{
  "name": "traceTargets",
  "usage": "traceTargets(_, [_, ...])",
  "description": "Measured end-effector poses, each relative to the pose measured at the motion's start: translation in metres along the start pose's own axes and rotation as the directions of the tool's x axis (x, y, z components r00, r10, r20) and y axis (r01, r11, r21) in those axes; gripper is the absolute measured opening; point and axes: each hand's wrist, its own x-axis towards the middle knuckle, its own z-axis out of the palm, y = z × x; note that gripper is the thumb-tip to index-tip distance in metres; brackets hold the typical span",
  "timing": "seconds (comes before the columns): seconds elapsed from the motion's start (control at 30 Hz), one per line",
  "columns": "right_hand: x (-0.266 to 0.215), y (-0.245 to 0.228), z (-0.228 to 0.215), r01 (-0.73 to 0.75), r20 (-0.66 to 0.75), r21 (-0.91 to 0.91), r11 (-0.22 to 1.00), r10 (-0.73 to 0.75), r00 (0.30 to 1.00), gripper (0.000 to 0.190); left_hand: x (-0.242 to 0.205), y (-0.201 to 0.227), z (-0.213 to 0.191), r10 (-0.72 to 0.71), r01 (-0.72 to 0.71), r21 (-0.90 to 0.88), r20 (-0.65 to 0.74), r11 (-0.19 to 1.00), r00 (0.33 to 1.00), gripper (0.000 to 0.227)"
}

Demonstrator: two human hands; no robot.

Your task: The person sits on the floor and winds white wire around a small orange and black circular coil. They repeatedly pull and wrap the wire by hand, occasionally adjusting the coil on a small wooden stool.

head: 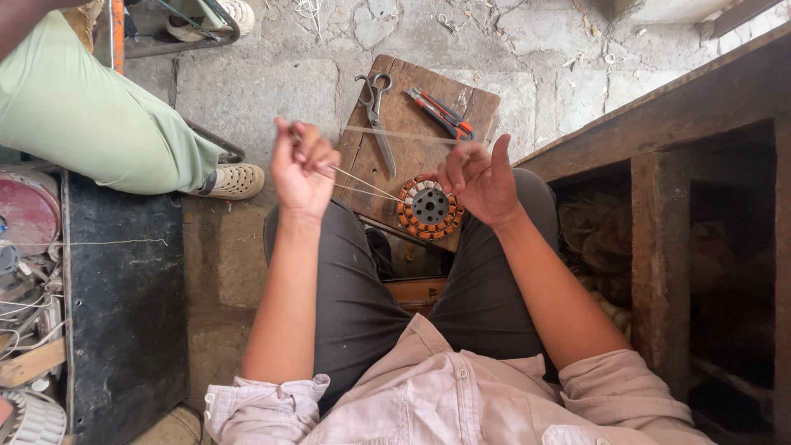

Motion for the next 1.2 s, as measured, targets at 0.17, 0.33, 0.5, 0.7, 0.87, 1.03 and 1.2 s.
traceTargets(0.17, [-0.005, 0.003, -0.003, -0.040, -0.016, -0.052, 0.998, 0.039, 0.999, 0.050, 0.002, 0.030, -0.002, 0.253, -0.241, 0.079, -0.240, 0.967, 0.937, 0.031])
traceTargets(0.33, [-0.006, 0.002, -0.003, -0.104, -0.130, -0.144, 0.984, 0.085, 0.988, 0.023, 0.004, 0.037, -0.019, 0.306, 0.191, 0.769, -0.451, 0.609, 0.839, 0.050])
traceTargets(0.5, [0.009, 0.011, 0.010, -0.418, -0.372, -0.649, 0.635, 0.215, 0.903, 0.028, 0.002, 0.016, -0.028, 0.468, 0.481, 0.620, -0.200, -0.619, 0.861, 0.078])
traceTargets(0.7, [0.013, 0.020, 0.023, -0.468, -0.340, -0.664, 0.583, 0.322, 0.883, 0.031, -0.011, -0.044, 0.023, -0.204, -0.369, 0.920, 0.339, -0.134, 0.918, 0.057])
traceTargets(0.87, [0.007, 0.016, 0.013, -0.486, -0.411, -0.622, 0.614, 0.272, 0.870, 0.040, -0.014, -0.038, 0.027, -0.424, -0.061, 0.982, -0.021, -0.180, 0.905, 0.039])
traceTargets(1.03, [0.004, 0.009, 0.005, -0.269, -0.260, -0.445, 0.854, 0.164, 0.951, 0.049, 0.006, 0.006, -0.013, 0.419, 0.079, 0.923, -0.245, 0.376, 0.874, 0.036])
traceTargets(1.2, [0.003, -0.003, 0.010, -0.091, -0.182, -0.114, 0.989, 0.069, 0.981, 0.037, 0.009, 0.022, -0.030, 0.742, 0.110, 0.992, -0.117, 0.059, 0.660, 0.032])
